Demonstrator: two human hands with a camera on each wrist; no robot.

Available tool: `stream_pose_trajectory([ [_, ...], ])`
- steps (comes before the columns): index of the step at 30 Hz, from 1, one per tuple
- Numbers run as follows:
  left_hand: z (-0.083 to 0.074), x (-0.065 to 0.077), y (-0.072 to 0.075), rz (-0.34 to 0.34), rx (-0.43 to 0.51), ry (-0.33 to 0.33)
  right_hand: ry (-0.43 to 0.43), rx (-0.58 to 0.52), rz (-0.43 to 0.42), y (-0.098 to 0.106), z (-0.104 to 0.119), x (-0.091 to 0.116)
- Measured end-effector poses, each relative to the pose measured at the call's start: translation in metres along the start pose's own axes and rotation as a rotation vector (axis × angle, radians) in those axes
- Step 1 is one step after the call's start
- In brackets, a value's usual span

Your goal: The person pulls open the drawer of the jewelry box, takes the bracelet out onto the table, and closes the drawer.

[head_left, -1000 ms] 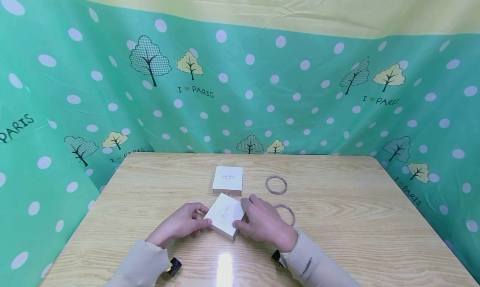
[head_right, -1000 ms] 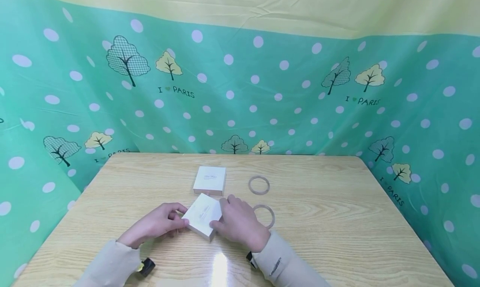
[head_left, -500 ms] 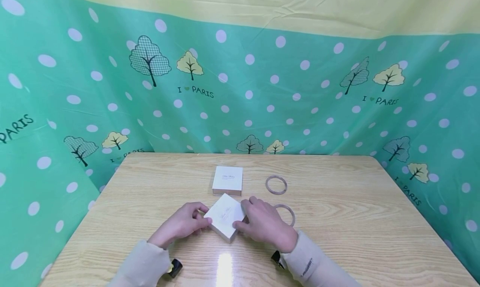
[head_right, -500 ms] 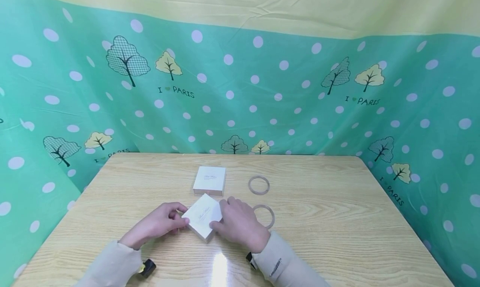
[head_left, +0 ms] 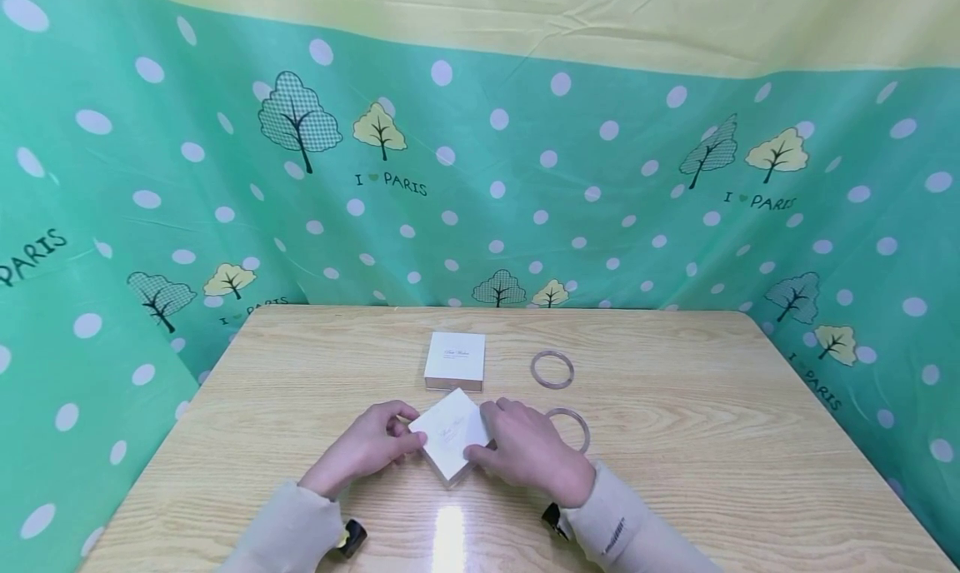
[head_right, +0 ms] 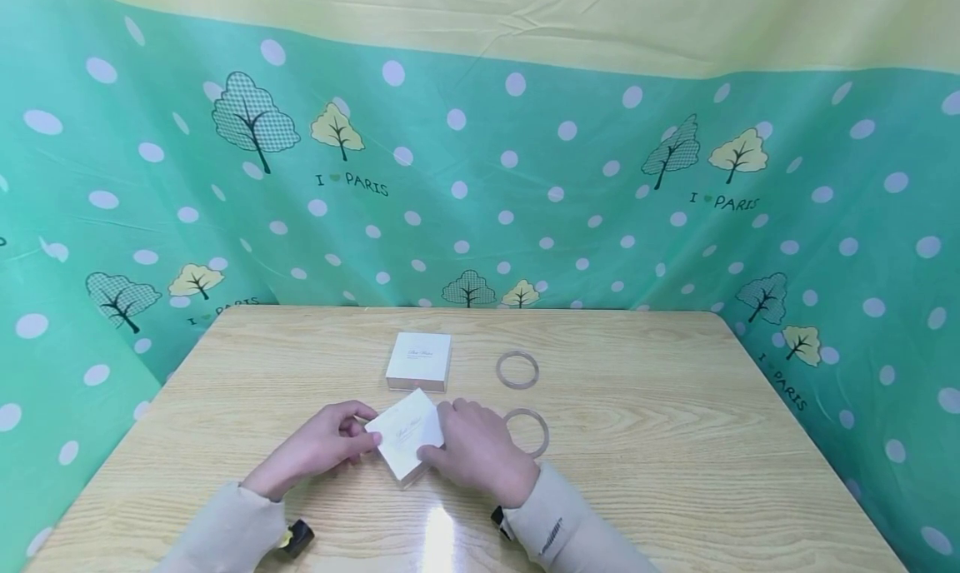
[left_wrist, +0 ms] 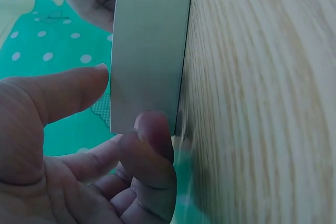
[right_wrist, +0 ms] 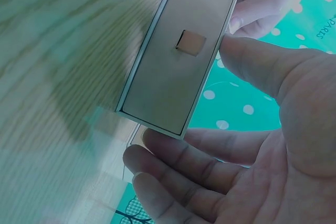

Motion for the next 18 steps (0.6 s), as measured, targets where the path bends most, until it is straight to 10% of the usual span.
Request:
stream_pose_trajectory([
  [18,0.0010,-0.0022,-0.0031,-0.032,0.005,-0.022,-0.012,-0.037,0.018,-0.0024,0.0034,0.0005],
])
Point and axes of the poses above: each hand's wrist, its own x-axis away from the middle knuckle, its own y-axis out of the back of the hand, z = x × y, the point moved 3 cm from there along -x, towards the middle knuckle, and after that the axes turned 13 degrees about y, right-handed, at the moved point
